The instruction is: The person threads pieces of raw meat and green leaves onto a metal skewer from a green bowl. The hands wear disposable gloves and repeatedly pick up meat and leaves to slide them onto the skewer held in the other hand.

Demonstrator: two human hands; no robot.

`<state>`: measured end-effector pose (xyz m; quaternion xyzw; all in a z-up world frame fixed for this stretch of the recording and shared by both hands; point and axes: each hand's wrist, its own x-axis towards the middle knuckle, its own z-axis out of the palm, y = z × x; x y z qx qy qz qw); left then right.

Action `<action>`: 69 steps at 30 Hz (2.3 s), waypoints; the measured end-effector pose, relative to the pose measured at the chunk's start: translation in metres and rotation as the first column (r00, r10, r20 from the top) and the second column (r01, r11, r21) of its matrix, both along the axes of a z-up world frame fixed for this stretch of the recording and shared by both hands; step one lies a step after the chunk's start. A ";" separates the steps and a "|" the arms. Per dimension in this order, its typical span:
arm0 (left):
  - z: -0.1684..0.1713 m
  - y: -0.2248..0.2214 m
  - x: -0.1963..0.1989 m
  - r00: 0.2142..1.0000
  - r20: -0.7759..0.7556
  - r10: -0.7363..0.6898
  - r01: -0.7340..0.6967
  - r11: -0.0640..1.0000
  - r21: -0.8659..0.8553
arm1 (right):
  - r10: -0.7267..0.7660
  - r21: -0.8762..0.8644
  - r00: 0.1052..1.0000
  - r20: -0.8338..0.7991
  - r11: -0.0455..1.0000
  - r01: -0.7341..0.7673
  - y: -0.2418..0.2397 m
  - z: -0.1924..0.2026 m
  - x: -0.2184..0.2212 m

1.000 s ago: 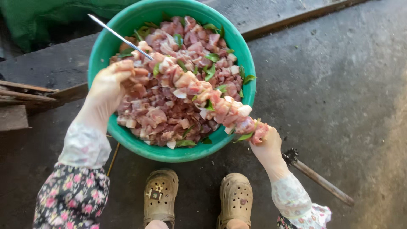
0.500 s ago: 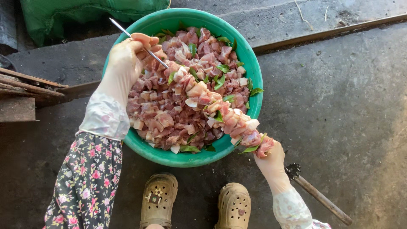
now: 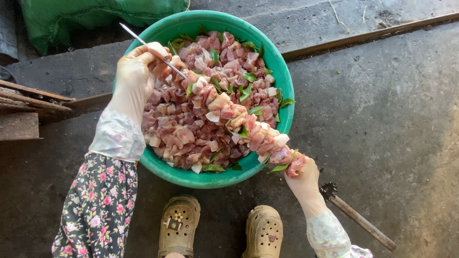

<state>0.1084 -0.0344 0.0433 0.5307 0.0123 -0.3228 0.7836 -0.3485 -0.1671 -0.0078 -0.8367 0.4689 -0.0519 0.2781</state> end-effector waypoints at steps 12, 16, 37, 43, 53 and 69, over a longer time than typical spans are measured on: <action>-0.003 -0.002 0.005 0.999 -0.001 -0.039 0.038 0.992 0.117 | 0.010 -0.009 1.000 0.006 1.000 -0.010 0.002 0.001 0.001; -0.003 -0.003 0.007 0.996 -0.031 0.088 -0.087 0.996 0.024 | 0.011 -0.017 1.000 0.010 1.000 -0.011 0.000 0.000 0.000; -0.010 0.003 -0.002 0.948 0.188 -0.259 0.208 0.945 0.253 | 0.008 -0.012 0.999 0.035 1.000 -0.007 0.000 -0.001 0.001; -0.018 0.007 0.010 0.968 0.111 -0.225 0.211 0.969 0.127 | 0.008 -0.015 1.000 0.022 1.000 -0.008 0.000 -0.002 0.000; -0.012 -0.004 -0.007 0.945 0.248 -0.213 0.137 0.947 0.292 | -0.032 0.001 0.999 0.017 0.999 0.032 0.004 0.007 0.007; 0.000 -0.003 -0.075 0.331 0.742 -0.582 -0.059 0.773 0.632 | -0.049 0.040 0.999 -0.012 0.998 0.050 -0.003 0.003 0.010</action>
